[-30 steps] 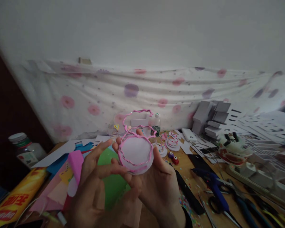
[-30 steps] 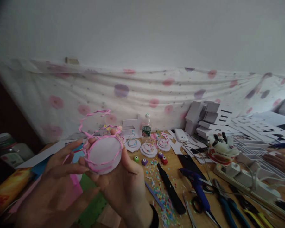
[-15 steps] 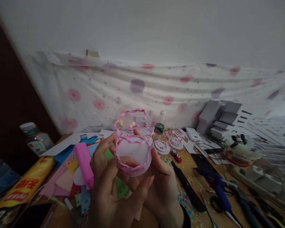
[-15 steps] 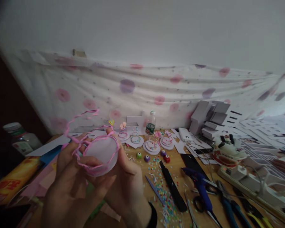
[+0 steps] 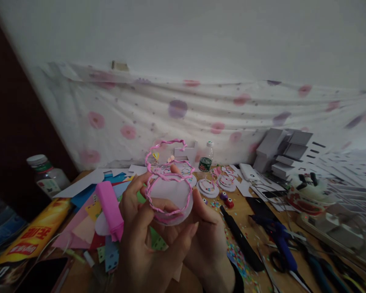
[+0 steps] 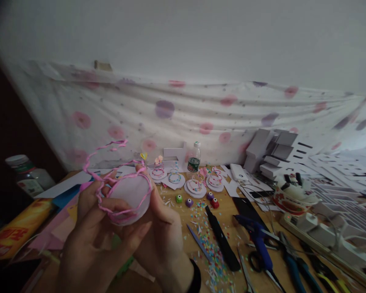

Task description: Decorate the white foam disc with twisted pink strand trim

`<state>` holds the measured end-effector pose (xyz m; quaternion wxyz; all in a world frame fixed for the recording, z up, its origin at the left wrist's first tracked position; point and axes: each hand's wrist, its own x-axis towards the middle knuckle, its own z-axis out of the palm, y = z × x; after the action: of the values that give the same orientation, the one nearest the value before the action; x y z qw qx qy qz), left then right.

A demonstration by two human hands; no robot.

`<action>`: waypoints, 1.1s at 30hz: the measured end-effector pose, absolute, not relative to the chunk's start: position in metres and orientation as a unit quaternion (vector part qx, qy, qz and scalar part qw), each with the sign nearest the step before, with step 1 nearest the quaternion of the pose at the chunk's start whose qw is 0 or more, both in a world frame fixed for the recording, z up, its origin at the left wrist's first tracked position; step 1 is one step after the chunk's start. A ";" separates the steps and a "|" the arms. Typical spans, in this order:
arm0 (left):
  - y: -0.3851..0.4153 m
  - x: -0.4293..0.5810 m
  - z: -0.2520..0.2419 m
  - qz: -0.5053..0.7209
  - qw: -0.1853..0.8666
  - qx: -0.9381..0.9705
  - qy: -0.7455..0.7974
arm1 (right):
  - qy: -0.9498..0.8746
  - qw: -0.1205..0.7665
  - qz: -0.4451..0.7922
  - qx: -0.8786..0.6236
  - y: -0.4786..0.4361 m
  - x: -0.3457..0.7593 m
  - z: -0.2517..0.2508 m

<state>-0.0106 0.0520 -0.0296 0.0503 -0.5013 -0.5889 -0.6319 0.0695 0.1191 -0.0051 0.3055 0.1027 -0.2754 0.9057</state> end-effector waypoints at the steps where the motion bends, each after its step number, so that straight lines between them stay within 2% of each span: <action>1: 0.052 -0.011 -0.030 -0.631 0.051 -0.501 -0.591 | -0.278 0.307 0.905 0.098 0.119 0.069 -0.005; 25: 0.056 -0.006 -0.026 -0.659 0.038 -0.488 -0.570 | -0.282 0.320 0.903 0.049 0.118 0.068 0.001; 33: 0.054 -0.011 -0.030 -0.665 0.013 -0.499 -0.556 | -0.266 0.311 0.908 0.090 0.119 0.069 0.000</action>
<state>-0.0108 0.0540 -0.0302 0.0130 -0.4985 -0.5560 -0.6650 0.0685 0.1190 -0.0002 0.3114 0.0901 -0.2662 0.9078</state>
